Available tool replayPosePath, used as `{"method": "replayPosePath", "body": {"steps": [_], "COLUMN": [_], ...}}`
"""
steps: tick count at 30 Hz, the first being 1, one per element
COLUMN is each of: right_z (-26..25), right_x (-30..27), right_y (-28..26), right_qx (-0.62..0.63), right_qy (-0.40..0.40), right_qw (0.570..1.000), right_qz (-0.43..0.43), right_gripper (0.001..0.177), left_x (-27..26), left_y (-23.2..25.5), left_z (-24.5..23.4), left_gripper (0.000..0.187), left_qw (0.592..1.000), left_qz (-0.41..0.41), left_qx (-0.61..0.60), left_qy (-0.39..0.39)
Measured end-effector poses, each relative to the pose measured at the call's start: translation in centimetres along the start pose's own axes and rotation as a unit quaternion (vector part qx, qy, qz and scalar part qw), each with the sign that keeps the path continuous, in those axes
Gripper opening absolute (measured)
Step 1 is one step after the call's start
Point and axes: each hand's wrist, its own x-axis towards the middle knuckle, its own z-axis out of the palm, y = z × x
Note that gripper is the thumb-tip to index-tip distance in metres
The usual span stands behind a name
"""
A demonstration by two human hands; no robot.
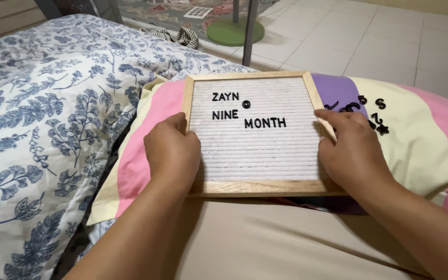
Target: The person arranges black letters on a felt letter board to spell 'ZAYN NINE MONTHS'. They place each letter one by one, adjusting spacing and alignment throughout the process.
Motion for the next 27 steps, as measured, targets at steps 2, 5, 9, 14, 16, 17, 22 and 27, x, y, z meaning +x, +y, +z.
{"method": "replayPosePath", "body": {"steps": [2, 5, 9, 14, 16, 17, 22, 27], "right_z": [0.0, 0.1, 0.6, 0.4, 0.3, 0.2, 0.2, 0.2], "right_x": [0.6, 1.3, 1.2, -0.3, -0.7, -0.8, -1.3, -1.4], "right_y": [-0.3, -0.5, -0.1, 0.6, 0.5, 0.5, 0.5, 0.7], "right_qx": [0.008, 0.077, 0.191, 0.250, 0.270, 0.280, 0.299, 0.293], "right_qy": [-0.048, -0.070, -0.029, 0.054, 0.071, 0.075, 0.095, 0.100], "right_qw": [0.994, 0.976, 0.969, 0.964, 0.957, 0.954, 0.948, 0.950], "right_qz": [0.094, 0.190, 0.153, 0.079, 0.075, 0.071, 0.049, 0.035], "right_gripper": [0.058, 0.063, 0.059, 0.060, 0.060, 0.059, 0.058, 0.057], "left_x": [0.4, 0.9, 0.8, 0.3, 0.1, -0.1, -0.8, -0.9], "left_y": [0.1, 0.5, 0.4, 0.0, -0.2, -0.2, 0.0, 0.1], "left_z": [-0.3, -0.5, -0.7, -0.8, -0.9, -0.9, -1.1, -1.1], "left_gripper": [0.050, 0.054, 0.059, 0.062, 0.063, 0.064, 0.064, 0.064], "left_qw": [0.999, 0.994, 0.980, 0.952, 0.938, 0.938, 0.935, 0.935], "left_qz": [-0.039, -0.106, -0.160, -0.036, 0.001, 0.006, 0.020, 0.028], "left_qx": [0.010, -0.009, -0.118, -0.304, -0.347, -0.347, -0.353, -0.354], "left_qy": [-0.009, -0.011, -0.010, -0.005, -0.006, -0.003, 0.007, 0.005]}}
